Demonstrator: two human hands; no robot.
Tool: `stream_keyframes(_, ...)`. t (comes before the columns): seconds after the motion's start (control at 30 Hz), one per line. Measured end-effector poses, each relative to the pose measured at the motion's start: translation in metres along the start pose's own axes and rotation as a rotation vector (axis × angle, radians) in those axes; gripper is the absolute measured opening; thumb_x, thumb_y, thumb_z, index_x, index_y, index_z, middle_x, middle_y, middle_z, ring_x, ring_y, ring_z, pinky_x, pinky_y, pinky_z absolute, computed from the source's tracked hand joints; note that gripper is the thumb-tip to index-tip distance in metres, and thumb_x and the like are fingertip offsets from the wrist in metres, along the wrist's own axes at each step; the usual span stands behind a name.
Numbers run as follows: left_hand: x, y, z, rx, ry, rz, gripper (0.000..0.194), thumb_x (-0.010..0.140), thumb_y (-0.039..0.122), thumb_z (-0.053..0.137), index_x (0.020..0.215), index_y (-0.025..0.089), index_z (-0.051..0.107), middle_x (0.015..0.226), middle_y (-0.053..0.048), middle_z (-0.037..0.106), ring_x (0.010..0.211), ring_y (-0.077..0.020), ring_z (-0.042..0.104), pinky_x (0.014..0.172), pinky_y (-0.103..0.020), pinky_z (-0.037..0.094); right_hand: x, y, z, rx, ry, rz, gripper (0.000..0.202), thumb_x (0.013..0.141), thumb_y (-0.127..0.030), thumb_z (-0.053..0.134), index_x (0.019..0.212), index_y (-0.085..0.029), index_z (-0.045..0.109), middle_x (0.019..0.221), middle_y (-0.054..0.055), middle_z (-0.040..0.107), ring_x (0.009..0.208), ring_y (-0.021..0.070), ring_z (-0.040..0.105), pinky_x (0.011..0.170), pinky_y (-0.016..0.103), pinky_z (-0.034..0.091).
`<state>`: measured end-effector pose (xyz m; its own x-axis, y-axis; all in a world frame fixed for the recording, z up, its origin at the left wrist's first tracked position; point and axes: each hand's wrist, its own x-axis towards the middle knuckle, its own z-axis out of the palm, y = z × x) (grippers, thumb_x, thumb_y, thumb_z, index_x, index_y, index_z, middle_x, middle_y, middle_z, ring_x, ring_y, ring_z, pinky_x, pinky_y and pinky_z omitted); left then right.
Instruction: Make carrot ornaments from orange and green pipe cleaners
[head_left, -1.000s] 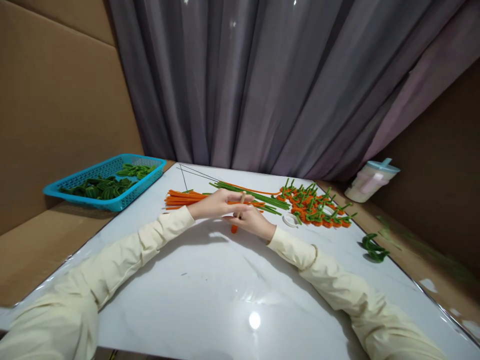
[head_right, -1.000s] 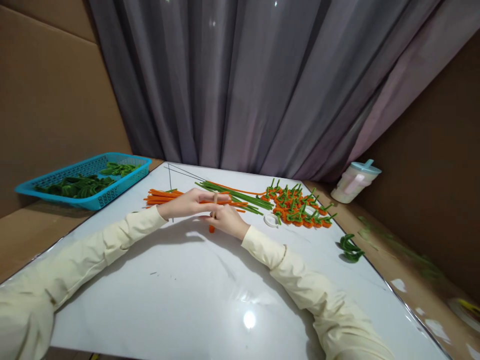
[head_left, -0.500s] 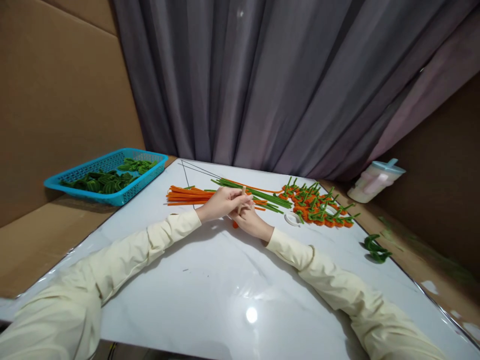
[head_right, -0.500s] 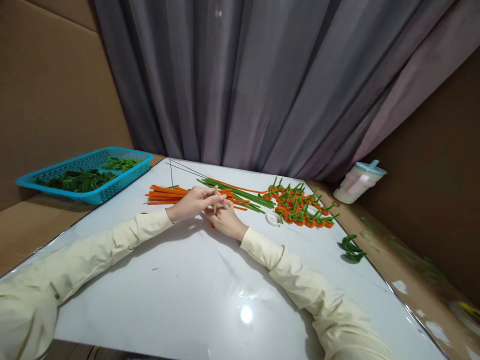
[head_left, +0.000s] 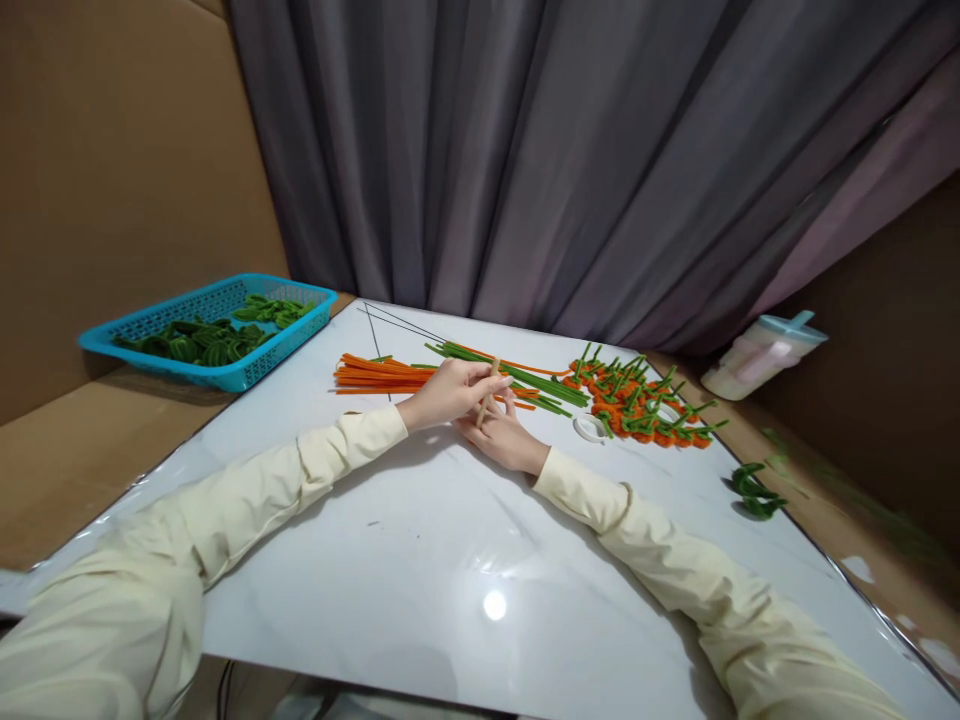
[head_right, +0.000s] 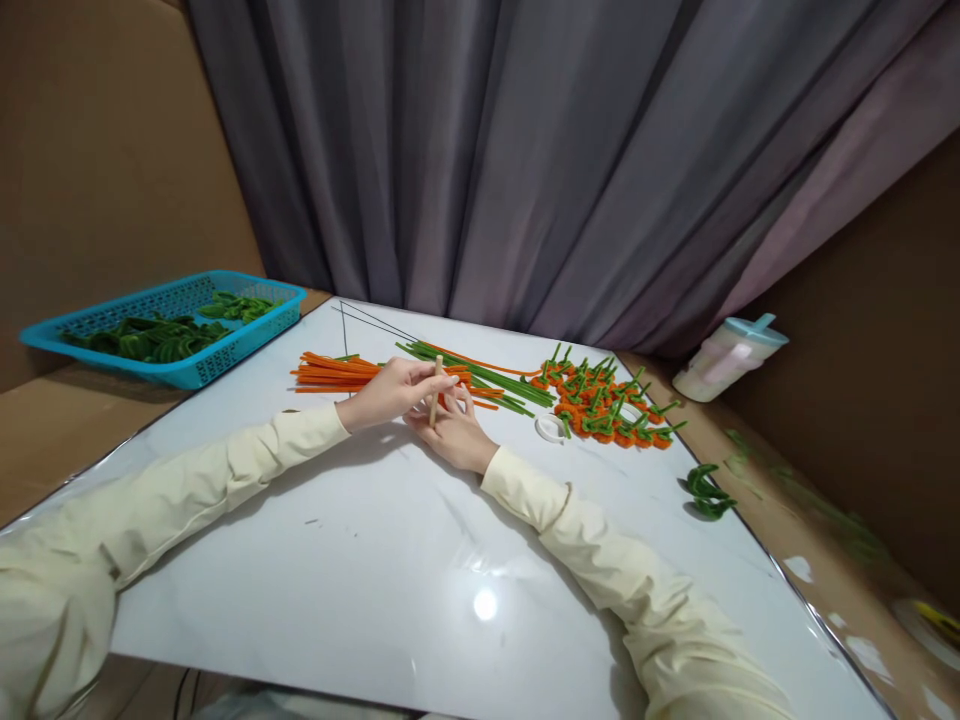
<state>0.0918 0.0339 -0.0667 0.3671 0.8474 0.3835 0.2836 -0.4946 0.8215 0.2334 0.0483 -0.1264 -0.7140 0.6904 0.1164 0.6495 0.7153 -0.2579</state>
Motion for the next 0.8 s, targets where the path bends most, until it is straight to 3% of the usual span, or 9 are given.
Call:
stream_keyframes(0.27, 0.0006, -0.0039, 0.0002, -0.139, -0.013, -0.066, 0.030, 0.081, 0.037, 0.053, 0.076, 0.010, 0.064, 0.076, -0.008, 0.070, 0.066, -0.0162, 0.066, 0.057, -0.022, 0.049, -0.0007, -0.0021, -0.0034, -0.055, -0.045, -0.008, 0.043, 0.094, -0.042, 0.021, 0.131, -0.035, 0.041, 0.148, -0.003, 0.021, 0.136, 0.0289, 0.005, 0.105, 0.058, -0.004)
stream_keyframes(0.6, 0.0019, 0.0006, -0.0015, -0.095, -0.085, -0.052, 0.031, 0.081, 0.038, 0.052, 0.078, 0.010, 0.066, 0.073, -0.006, 0.069, 0.068, -0.0156, 0.065, 0.061, -0.022, 0.049, -0.0033, -0.0032, -0.0024, -0.066, 0.011, -0.014, 0.042, 0.094, -0.045, 0.023, 0.127, -0.037, 0.047, 0.145, -0.003, 0.029, 0.136, 0.0288, 0.010, 0.105, 0.058, -0.002)
stream_keyframes(0.7, 0.0028, -0.0002, -0.0024, -0.101, -0.095, -0.047, 0.033, 0.080, 0.041, 0.054, 0.078, 0.011, 0.065, 0.075, -0.006, 0.069, 0.070, -0.0156, 0.065, 0.063, -0.023, 0.049, -0.0041, -0.0053, -0.0026, -0.080, 0.058, -0.013, 0.040, 0.094, -0.043, 0.025, 0.126, -0.036, 0.048, 0.144, -0.002, 0.032, 0.136, 0.0278, 0.012, 0.106, 0.056, -0.001)
stream_keyframes(0.8, 0.0049, 0.0031, -0.0068, -0.170, -0.050, -0.053, 0.036, 0.078, 0.044, 0.056, 0.077, 0.009, 0.065, 0.077, -0.007, 0.069, 0.072, -0.0172, 0.064, 0.066, -0.026, 0.050, -0.0046, -0.0060, -0.0058, -0.033, 0.187, 0.020, 0.038, 0.093, -0.039, 0.030, 0.124, -0.030, 0.052, 0.141, 0.002, 0.037, 0.136, 0.0266, 0.014, 0.107, 0.052, 0.001)
